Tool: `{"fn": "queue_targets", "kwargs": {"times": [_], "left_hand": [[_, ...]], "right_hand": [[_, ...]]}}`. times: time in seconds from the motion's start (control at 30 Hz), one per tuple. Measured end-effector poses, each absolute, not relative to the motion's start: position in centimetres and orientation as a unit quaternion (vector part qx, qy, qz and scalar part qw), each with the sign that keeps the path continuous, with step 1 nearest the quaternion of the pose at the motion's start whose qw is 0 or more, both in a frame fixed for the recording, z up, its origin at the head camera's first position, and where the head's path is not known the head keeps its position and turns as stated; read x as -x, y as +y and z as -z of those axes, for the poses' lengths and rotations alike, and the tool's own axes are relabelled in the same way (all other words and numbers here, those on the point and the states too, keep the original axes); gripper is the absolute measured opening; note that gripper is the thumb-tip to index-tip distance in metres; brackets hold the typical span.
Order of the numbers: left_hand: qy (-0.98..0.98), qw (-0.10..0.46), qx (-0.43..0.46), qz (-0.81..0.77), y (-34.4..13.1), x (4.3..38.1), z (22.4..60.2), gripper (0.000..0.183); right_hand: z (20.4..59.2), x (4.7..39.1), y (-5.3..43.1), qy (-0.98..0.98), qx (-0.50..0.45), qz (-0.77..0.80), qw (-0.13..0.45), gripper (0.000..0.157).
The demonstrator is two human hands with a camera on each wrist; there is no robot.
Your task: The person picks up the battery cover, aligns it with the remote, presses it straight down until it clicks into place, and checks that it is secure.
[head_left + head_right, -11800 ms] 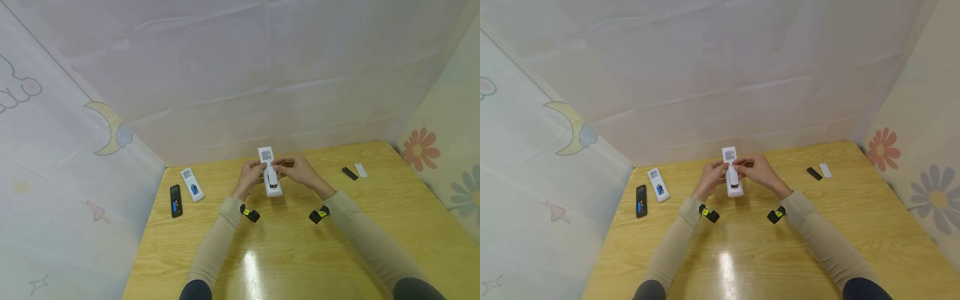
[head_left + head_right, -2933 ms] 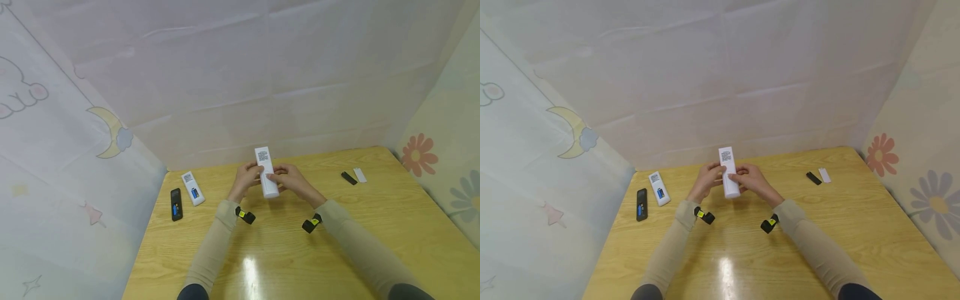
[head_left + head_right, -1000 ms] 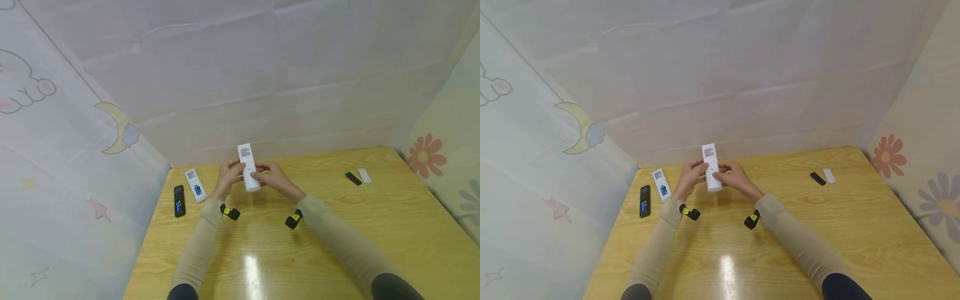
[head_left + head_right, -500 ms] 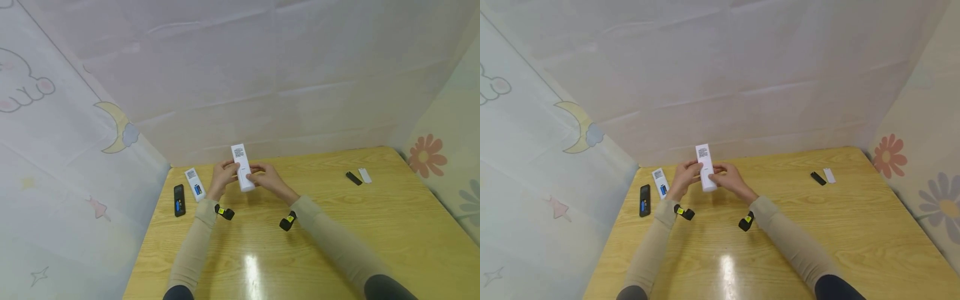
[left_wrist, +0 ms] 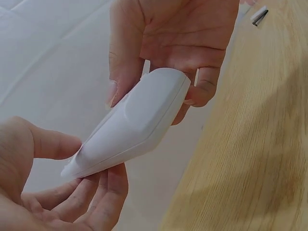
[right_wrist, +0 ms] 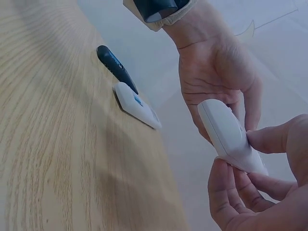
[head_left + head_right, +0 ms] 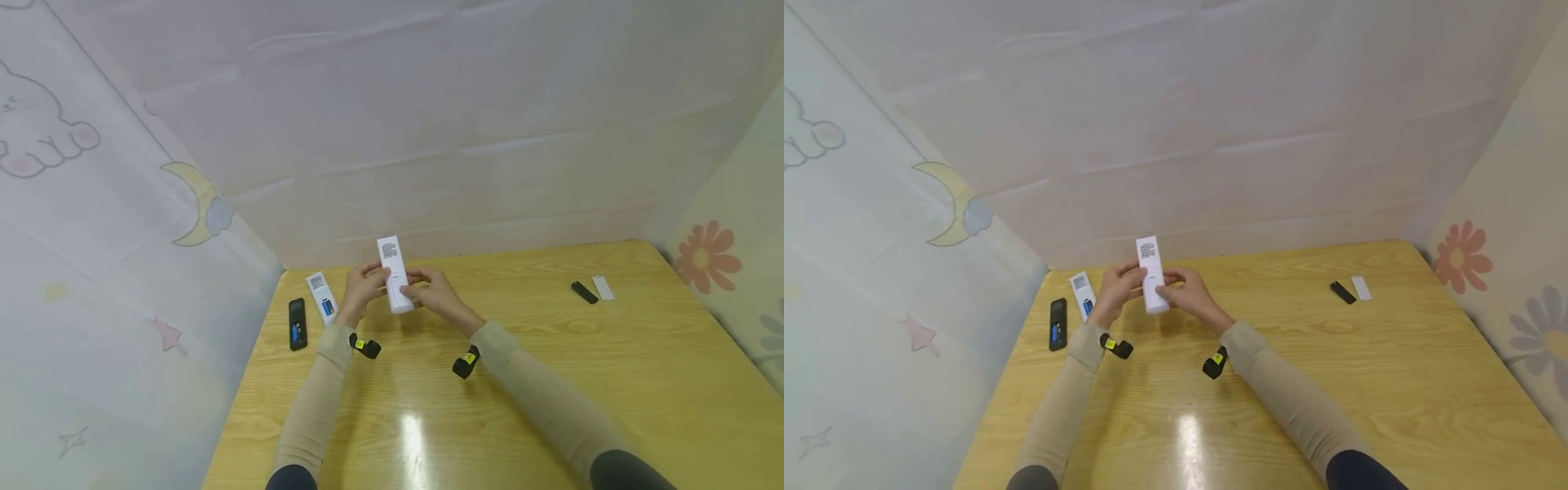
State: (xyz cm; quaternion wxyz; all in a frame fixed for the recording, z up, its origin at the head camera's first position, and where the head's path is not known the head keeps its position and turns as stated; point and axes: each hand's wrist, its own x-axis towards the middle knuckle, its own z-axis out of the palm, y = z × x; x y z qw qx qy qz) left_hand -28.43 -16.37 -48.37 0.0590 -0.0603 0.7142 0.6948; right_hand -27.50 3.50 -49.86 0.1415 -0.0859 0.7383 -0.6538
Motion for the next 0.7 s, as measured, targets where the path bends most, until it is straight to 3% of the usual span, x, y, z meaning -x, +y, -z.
{"fn": "queue_targets", "kwargs": {"times": [0.7], "left_hand": [[0.734, 0.065, 0.086, -0.671, -19.5, 28.2, 49.7, 0.052]], "right_hand": [[51.6, 27.6, 0.1, 0.729, 0.070, 0.665, 0.146, 0.052]]}}
